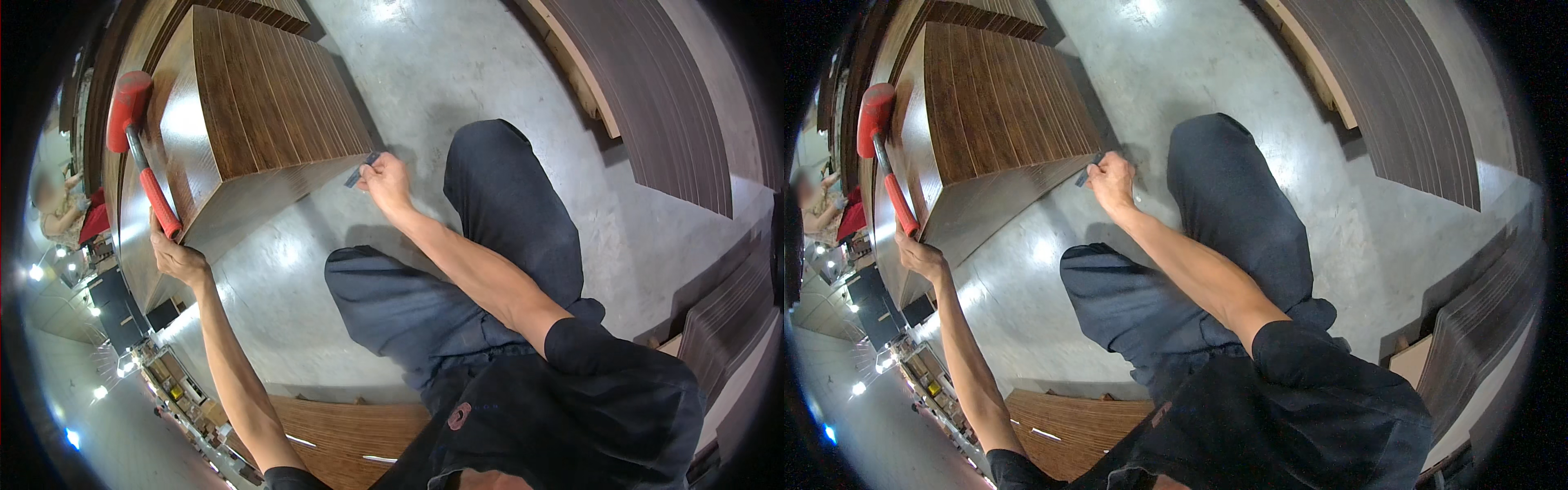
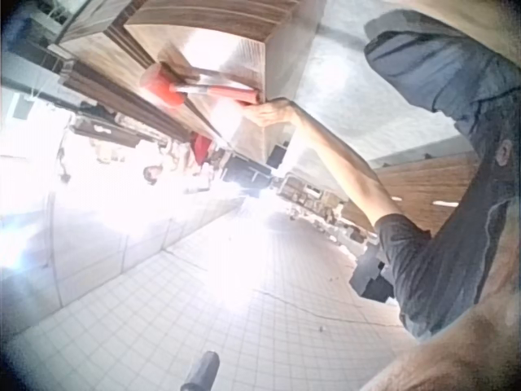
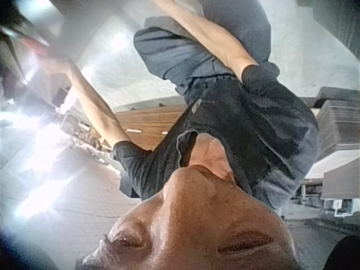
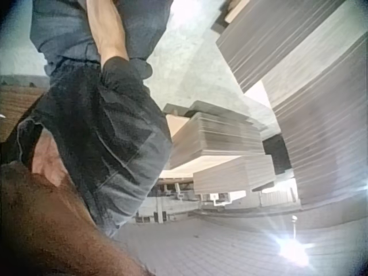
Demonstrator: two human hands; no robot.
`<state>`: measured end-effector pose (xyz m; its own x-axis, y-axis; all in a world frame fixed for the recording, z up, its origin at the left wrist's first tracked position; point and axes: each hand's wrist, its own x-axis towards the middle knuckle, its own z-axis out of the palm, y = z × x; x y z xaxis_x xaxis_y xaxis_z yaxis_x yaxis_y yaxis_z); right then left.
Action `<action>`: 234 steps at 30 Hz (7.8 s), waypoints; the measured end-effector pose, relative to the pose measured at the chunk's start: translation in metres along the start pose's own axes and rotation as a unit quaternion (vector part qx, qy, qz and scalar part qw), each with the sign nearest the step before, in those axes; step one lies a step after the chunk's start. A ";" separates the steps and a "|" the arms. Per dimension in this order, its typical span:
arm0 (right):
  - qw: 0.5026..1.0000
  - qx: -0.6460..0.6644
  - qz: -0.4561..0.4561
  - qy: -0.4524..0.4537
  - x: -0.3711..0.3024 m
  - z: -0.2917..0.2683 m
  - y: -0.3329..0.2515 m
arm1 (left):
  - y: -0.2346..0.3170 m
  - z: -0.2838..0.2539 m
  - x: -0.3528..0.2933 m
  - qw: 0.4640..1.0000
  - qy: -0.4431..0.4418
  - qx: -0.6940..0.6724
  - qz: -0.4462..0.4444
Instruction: Inspecting and preparing small metal connecting plates for wood panel assembly.
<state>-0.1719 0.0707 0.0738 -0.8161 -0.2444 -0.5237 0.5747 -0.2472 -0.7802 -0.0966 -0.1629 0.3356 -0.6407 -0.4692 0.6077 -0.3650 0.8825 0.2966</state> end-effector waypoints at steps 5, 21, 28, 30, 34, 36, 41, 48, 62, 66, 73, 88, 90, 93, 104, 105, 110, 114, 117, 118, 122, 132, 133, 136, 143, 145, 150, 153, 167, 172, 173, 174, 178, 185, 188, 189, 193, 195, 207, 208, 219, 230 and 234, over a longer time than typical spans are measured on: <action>0.999 -0.030 0.009 -0.010 -0.005 0.008 -0.016 | -0.015 -0.009 -0.002 1.000 0.013 0.014 0.009; 0.999 0.033 0.023 -0.012 -0.021 0.014 -0.034 | -0.018 -0.008 -0.002 0.999 0.016 0.035 0.011; 1.000 0.020 0.004 -0.021 -0.021 0.016 -0.044 | -0.018 -0.009 -0.004 0.999 0.014 0.029 0.001; 0.999 0.029 -0.006 -0.016 -0.019 0.015 -0.042 | -0.014 -0.007 -0.004 1.000 0.011 0.024 0.001; 1.000 0.018 -0.008 -0.019 -0.020 0.017 -0.042 | -0.015 -0.007 -0.005 1.000 0.013 0.024 -0.004; 0.994 -0.062 -0.072 -0.044 -0.025 0.019 -0.045 | -0.018 -0.009 -0.005 0.999 0.013 0.026 -0.016; 0.994 -0.074 -0.065 -0.039 -0.028 0.007 -0.032 | -0.010 -0.006 -0.003 1.000 0.014 -0.003 -0.006; 0.998 -0.043 -0.007 -0.045 -0.015 0.004 -0.041 | -0.015 -0.009 -0.004 1.000 0.013 0.025 0.006; 0.955 -0.198 -0.221 -0.027 -0.026 0.007 -0.048 | -0.017 -0.007 -0.003 1.000 0.014 -0.007 0.005; 0.981 -0.100 -0.138 -0.094 -0.047 0.014 -0.072 | -0.014 -0.006 -0.002 0.999 0.010 -0.041 -0.004; 0.993 0.017 -0.049 -0.107 -0.055 0.014 -0.096 | -0.014 -0.004 -0.001 0.999 0.020 -0.020 0.023; 0.994 -0.096 0.020 0.053 -0.003 -0.032 0.022 | -0.018 -0.005 -0.001 1.000 0.016 -0.002 0.011; 0.988 -0.138 -0.007 0.065 0.011 -0.027 0.030 | -0.026 -0.006 0.003 1.000 0.019 0.000 0.004; 0.979 -0.196 -0.019 0.054 0.013 -0.027 0.022 | -0.030 -0.010 -0.006 0.999 0.022 -0.004 -0.035; 0.954 -0.276 -0.120 -0.003 0.046 -0.025 0.022 | -0.022 -0.004 -0.002 1.000 0.022 0.013 0.015; 0.954 -0.275 -0.118 -0.005 0.044 -0.022 0.022 | -0.023 -0.007 -0.004 1.000 0.021 0.015 0.015; 0.931 -0.330 -0.148 -0.049 0.059 -0.032 0.018 | -0.028 -0.005 0.000 0.999 0.028 0.001 0.020; 0.923 -0.348 -0.143 -0.079 0.052 -0.035 0.016 | -0.029 -0.006 -0.003 0.999 0.023 -0.015 0.020; 0.929 -0.319 -0.186 -0.040 0.054 -0.040 0.023 | -0.022 0.001 0.001 0.999 0.015 -0.044 0.013; 0.930 -0.330 -0.148 -0.064 0.050 -0.038 0.021 | -0.025 -0.001 0.000 0.999 0.022 -0.043 0.021; 0.930 -0.337 -0.123 -0.082 0.042 -0.034 0.014 | -0.028 0.000 0.001 0.997 0.029 -0.062 0.021; 0.941 -0.317 -0.109 -0.046 0.042 -0.037 0.012 | -0.019 -0.002 0.002 0.998 0.033 -0.033 0.045; 0.932 -0.328 -0.150 -0.037 0.046 -0.036 0.016 | -0.018 -0.001 0.002 0.998 0.033 -0.035 0.044; 0.921 -0.344 -0.176 -0.040 0.047 -0.037 0.019 | -0.016 0.000 0.003 0.997 0.033 -0.038 0.052; 0.943 -0.310 -0.118 -0.030 0.016 -0.017 -0.004 | -0.028 -0.013 -0.001 0.997 0.046 -0.027 0.053; 0.940 -0.321 -0.118 0.012 0.034 -0.028 0.014 | -0.024 -0.006 0.003 0.996 0.050 -0.020 0.071; 0.965 -0.249 -0.069 0.046 0.043 -0.021 0.024 | -0.018 -0.001 0.006 0.995 0.050 -0.022 0.085; 0.972 -0.234 -0.021 0.009 0.022 -0.006 0.004 | -0.024 -0.012 0.000 0.996 0.044 0.024 0.076; 0.997 -0.064 0.007 -0.048 -0.014 -0.013 -0.057 | -0.022 -0.011 0.003 0.995 0.047 0.023 0.090; 0.994 -0.060 0.008 -0.095 -0.038 -0.017 -0.090 | -0.027 -0.019 0.001 0.994 0.054 0.015 0.090; 0.994 -0.032 0.022 -0.107 -0.039 -0.015 -0.095 | -0.025 -0.018 0.004 0.994 0.050 0.026 0.096; 0.993 -0.037 0.023 -0.113 -0.040 -0.014 -0.100 | -0.023 -0.018 0.006 0.993 0.045 0.038 0.102; 0.988 0.004 0.021 -0.153 -0.053 -0.006 -0.121 | -0.021 -0.014 0.010 0.994 0.051 0.012 0.094; 0.979 0.062 -0.026 -0.190 -0.060 0.004 -0.133 | -0.024 -0.014 0.004 0.993 0.053 0.026 0.099; 0.979 0.069 -0.037 -0.189 -0.062 0.008 -0.135 | -0.027 -0.014 0.005 0.993 0.063 0.015 0.103; 0.979 0.068 -0.040 -0.187 -0.064 0.010 -0.135 | -0.028 -0.013 0.005 0.992 0.065 0.013 0.104; 0.981 0.070 -0.050 -0.173 -0.071 0.015 -0.137 | -0.026 -0.014 0.004 0.993 0.067 0.025 0.098; 0.981 0.072 -0.047 -0.172 -0.072 0.018 -0.137 | -0.027 -0.016 0.006 0.993 0.071 0.022 0.091; 0.990 0.066 -0.031 -0.125 -0.060 0.000 -0.127 | 0.080 0.036 -0.157 0.787 -0.067 -0.482 -0.380; 0.989 0.072 -0.040 -0.125 -0.060 0.000 -0.124 | 0.092 0.051 -0.166 0.739 -0.093 -0.513 -0.426; 0.984 0.111 -0.080 -0.117 -0.063 0.021 -0.112 | 0.128 0.106 -0.151 0.665 -0.052 -0.629 -0.401; 0.983 0.120 -0.071 -0.120 -0.066 0.019 -0.105 | 0.127 0.114 -0.158 0.655 -0.044 -0.618 -0.433; 0.979 0.137 -0.062 -0.140 -0.060 0.015 -0.101 | 0.127 0.116 -0.159 0.652 -0.033 -0.620 -0.435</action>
<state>-0.1802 0.0960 0.1894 -0.8540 -0.4348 -0.2858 0.4981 -0.5243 -0.6907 -0.1196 0.0202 0.1911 -0.5986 -0.7733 -0.2089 0.1914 -0.3913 0.9001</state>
